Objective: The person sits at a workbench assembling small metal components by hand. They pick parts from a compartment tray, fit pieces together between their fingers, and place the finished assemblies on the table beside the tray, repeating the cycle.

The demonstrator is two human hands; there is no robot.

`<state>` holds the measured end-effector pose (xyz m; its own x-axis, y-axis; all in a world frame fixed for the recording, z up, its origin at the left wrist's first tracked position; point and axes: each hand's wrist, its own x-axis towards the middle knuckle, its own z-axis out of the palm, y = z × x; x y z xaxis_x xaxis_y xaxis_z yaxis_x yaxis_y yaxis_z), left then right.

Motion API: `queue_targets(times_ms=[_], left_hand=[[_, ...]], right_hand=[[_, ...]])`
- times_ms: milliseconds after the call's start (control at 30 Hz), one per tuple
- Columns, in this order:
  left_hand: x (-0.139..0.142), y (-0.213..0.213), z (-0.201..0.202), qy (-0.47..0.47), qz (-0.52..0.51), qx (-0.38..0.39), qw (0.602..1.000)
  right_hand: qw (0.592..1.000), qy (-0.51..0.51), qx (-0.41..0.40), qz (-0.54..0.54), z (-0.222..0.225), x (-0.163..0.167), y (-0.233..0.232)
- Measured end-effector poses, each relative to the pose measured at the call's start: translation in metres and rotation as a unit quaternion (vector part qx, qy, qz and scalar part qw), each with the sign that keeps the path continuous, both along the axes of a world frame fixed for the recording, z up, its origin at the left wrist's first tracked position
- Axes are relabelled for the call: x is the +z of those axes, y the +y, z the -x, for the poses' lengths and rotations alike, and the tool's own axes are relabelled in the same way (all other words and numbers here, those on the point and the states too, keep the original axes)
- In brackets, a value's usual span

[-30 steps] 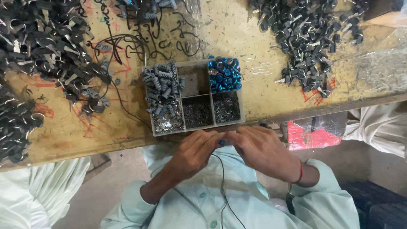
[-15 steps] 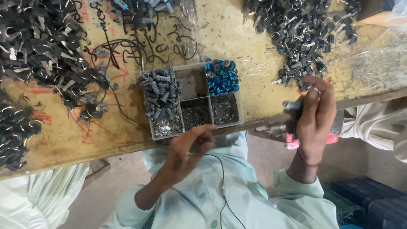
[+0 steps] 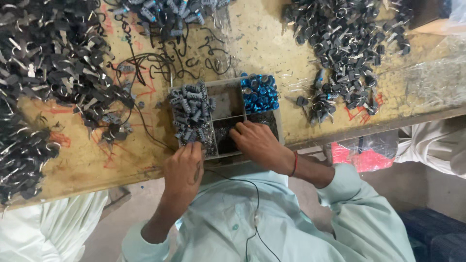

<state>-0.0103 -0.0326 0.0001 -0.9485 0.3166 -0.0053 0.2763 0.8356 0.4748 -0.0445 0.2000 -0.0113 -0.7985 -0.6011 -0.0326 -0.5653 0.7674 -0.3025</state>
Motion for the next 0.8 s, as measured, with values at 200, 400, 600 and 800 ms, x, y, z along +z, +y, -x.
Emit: queue_targets(times_ms=[200, 400, 600, 800], left_hand=[[0.011, -0.006, -0.006, -0.005, -0.102, 0.043, 0.994], [0.007, -0.001, -0.007, 0.024, -0.164, 0.103, 0.981], [-0.007, -0.004, -0.009, 0.042, -0.217, 0.085, 0.972], [-0.031, -0.01, -0.014, 0.068, -0.244, 0.07, 0.965]], right_hand=[[1.0, -0.008, 0.011, -0.006, -0.002, -0.002, 0.005], [0.994, -0.059, -0.037, 0.087, 0.0, 0.017, -0.001], [0.983, -0.068, -0.087, 0.148, -0.003, 0.02, -0.006], [0.956, -0.082, -0.09, 0.266, -0.005, 0.015, -0.005]])
